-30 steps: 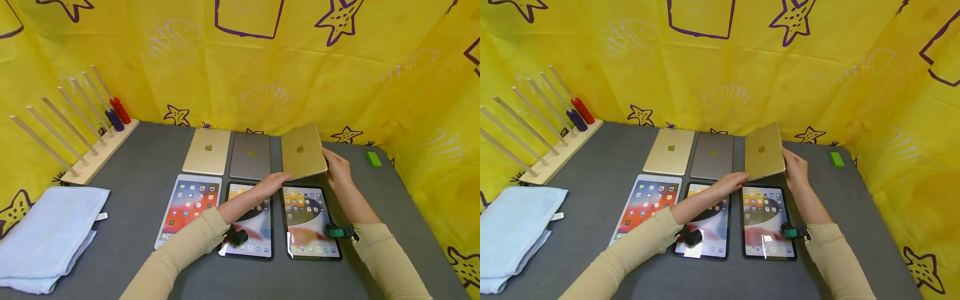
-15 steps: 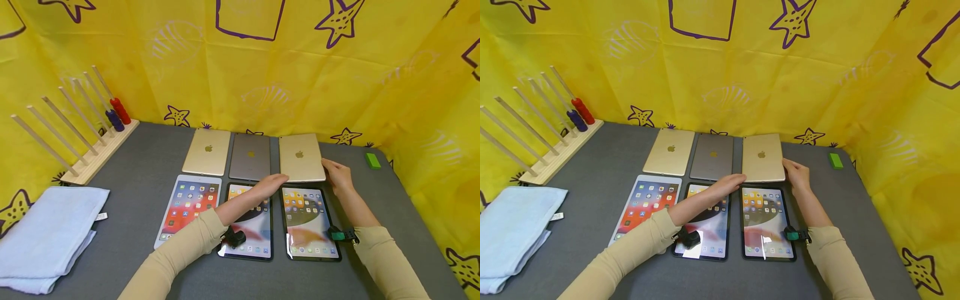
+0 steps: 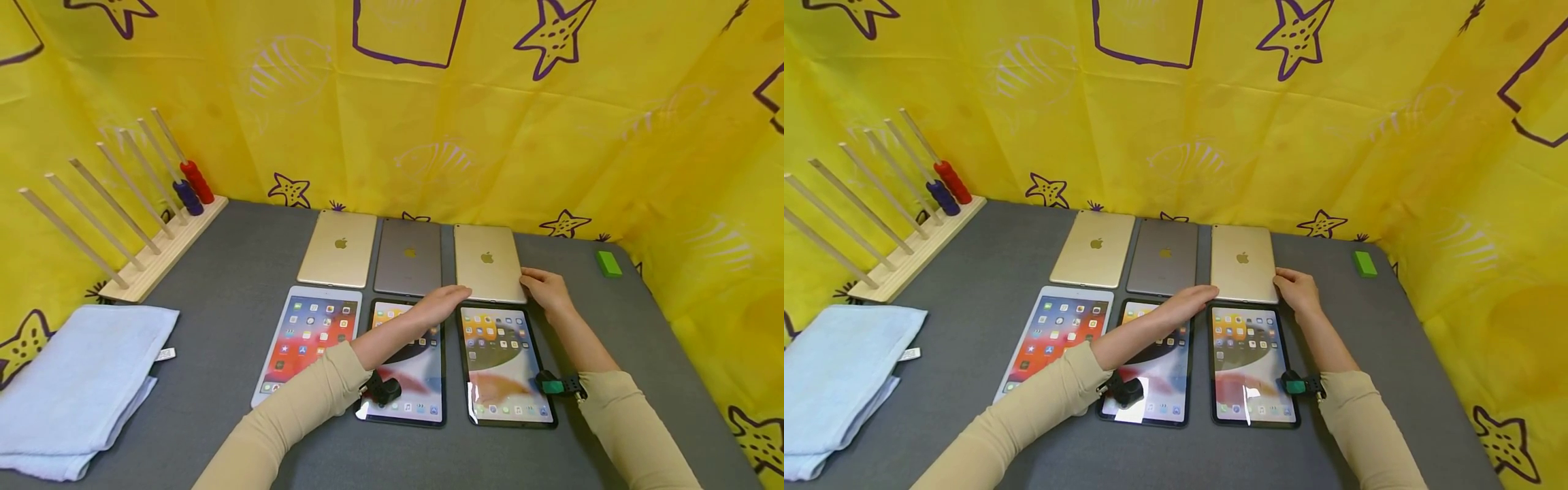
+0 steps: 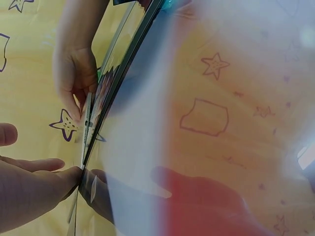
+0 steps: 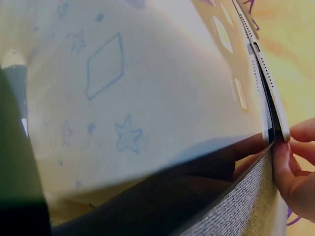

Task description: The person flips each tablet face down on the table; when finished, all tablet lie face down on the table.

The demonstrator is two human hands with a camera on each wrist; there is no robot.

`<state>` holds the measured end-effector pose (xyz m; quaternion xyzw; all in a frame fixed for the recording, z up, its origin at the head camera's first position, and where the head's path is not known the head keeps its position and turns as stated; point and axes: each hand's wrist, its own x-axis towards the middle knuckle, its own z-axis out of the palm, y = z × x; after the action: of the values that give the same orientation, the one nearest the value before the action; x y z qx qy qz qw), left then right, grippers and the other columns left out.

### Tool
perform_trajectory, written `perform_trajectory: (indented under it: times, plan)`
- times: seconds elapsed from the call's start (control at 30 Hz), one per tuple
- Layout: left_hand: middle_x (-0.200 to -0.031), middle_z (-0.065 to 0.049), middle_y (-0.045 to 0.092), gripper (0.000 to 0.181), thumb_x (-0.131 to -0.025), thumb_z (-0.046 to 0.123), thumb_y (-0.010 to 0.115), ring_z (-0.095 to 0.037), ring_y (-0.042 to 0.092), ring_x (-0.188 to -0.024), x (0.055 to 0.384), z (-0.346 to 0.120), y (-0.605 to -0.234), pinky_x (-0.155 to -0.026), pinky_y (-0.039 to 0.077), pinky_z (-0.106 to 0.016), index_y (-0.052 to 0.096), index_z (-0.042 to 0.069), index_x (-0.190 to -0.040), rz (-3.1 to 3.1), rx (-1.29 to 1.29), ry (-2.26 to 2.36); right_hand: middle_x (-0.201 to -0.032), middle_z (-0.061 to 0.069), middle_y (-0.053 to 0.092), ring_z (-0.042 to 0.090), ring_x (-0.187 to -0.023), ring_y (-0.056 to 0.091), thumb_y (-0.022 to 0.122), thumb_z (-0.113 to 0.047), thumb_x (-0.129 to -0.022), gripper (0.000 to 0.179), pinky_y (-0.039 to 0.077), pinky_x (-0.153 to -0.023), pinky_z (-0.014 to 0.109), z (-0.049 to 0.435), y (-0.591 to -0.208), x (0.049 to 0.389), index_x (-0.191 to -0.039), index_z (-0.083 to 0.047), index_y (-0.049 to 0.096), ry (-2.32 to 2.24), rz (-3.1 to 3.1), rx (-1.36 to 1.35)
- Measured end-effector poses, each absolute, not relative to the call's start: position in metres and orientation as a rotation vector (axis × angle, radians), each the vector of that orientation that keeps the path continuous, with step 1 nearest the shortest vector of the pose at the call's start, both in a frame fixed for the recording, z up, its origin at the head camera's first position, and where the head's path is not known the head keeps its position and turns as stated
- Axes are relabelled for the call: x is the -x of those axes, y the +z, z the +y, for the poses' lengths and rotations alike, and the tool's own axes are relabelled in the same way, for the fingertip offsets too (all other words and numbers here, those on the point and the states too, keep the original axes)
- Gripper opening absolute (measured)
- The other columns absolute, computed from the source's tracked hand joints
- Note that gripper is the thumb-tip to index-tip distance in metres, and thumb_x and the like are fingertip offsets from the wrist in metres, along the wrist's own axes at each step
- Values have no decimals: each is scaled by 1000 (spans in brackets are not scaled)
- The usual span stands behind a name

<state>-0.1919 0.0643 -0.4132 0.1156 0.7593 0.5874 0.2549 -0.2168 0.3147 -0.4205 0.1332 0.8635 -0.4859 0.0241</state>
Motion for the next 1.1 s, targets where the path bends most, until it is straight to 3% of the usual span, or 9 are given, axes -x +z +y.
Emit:
perform_trajectory:
  times: [0.13,0.23,0.37,0.6,1.1]
  plan:
    - [-148,-10,45,56,-101,42,44,-28,36,-139,191,64,-412,-113,27,-45,46,6,-144,2059,-312,1601,-133,26,54,31,-110,51,54,-16,-96,45,44,-87,31,315,-419,215,-136,3,52,-1324,2791,-367]
    - [-148,-10,45,57,-101,43,44,-28,36,-138,191,64,-412,-113,28,-45,46,7,-145,2060,-309,1597,-128,27,57,36,-112,49,54,-18,-96,45,40,-96,44,314,-418,214,-137,2,53,-1236,2835,-350]
    - [-148,-10,44,57,-101,43,44,-29,37,-138,190,64,-413,-113,28,-46,45,7,-145,2064,-313,1586,-132,27,54,40,-119,46,53,-21,-96,48,36,-103,53,313,-416,213,-139,1,50,-1170,2834,-349]
    - [-148,-10,44,55,-101,41,45,-29,37,-138,189,65,-411,-113,28,-47,46,7,-145,2072,-325,1576,-142,28,45,46,-132,37,50,-24,-98,51,32,-106,57,310,-409,212,-142,2,46,-1100,2818,-326]
    - [-153,-9,39,57,-102,42,43,-29,34,-140,186,63,-410,-113,28,-48,44,8,-147,2100,-386,1497,-141,32,43,46,-129,39,47,-30,-98,60,32,-107,55,304,-408,211,-144,8,37,-1045,2817,-256]
